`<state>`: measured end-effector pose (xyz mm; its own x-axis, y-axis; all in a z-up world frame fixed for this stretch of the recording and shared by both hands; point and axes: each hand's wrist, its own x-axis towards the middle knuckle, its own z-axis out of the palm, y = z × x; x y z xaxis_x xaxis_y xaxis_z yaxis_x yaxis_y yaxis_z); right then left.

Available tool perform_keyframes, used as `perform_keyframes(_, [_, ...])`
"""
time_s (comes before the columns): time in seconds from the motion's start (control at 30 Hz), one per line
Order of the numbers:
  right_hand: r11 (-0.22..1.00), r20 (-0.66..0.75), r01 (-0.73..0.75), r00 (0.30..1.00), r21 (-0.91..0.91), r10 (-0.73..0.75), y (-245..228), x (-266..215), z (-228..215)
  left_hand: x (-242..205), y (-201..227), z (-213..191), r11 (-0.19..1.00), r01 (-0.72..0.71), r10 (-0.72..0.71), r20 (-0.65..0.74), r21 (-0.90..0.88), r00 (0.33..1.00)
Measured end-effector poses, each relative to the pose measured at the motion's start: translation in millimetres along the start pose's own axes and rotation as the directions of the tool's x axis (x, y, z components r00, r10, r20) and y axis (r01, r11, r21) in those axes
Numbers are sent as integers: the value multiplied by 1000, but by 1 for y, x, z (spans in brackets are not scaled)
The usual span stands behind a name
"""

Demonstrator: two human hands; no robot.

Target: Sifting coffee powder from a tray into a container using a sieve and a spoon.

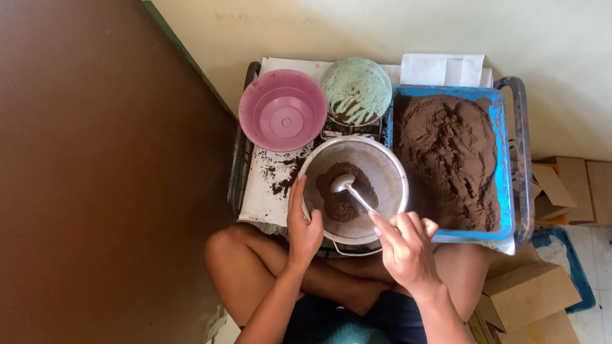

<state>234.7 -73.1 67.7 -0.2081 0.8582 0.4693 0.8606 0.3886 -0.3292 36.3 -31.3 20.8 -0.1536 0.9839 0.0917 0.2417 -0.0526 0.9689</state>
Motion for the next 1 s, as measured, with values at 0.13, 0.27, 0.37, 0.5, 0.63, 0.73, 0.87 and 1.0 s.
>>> perform_keyframes(0.13, [999,13,-26,1000,-26,26,-3,-9,-9,2,2,1,1000,-1,1,3,12,1000])
perform_keyframes(0.27, [999,32,-35,999,-27,36,7,-29,-21,1,2,0,1000,-20,20,-2,7,1000])
perform_keyframes(0.37, [998,11,-57,998,-23,57,6,-33,-40,1,2,-1,999,-28,28,4,16,1000])
perform_keyframes(0.5, [995,-85,-103,991,1,103,3,-36,-61,1,0,0,998,-39,39,0,40,999])
perform_keyframes(0.63, [994,-103,-97,990,45,101,2,-32,-74,1,0,-1,998,-44,45,-4,35,999])
perform_keyframes(0.73, [992,-109,-67,991,108,79,3,-26,-66,1,-1,-1,997,-40,40,2,60,999])
perform_keyframes(0.87, [999,-57,-13,998,-49,10,-4,-10,-38,1,-1,0,998,-42,42,3,42,999])
perform_keyframes(1.0, [999,-79,26,997,20,-24,-10,7,-10,1,-1,-1,999,-8,8,6,39,1000])
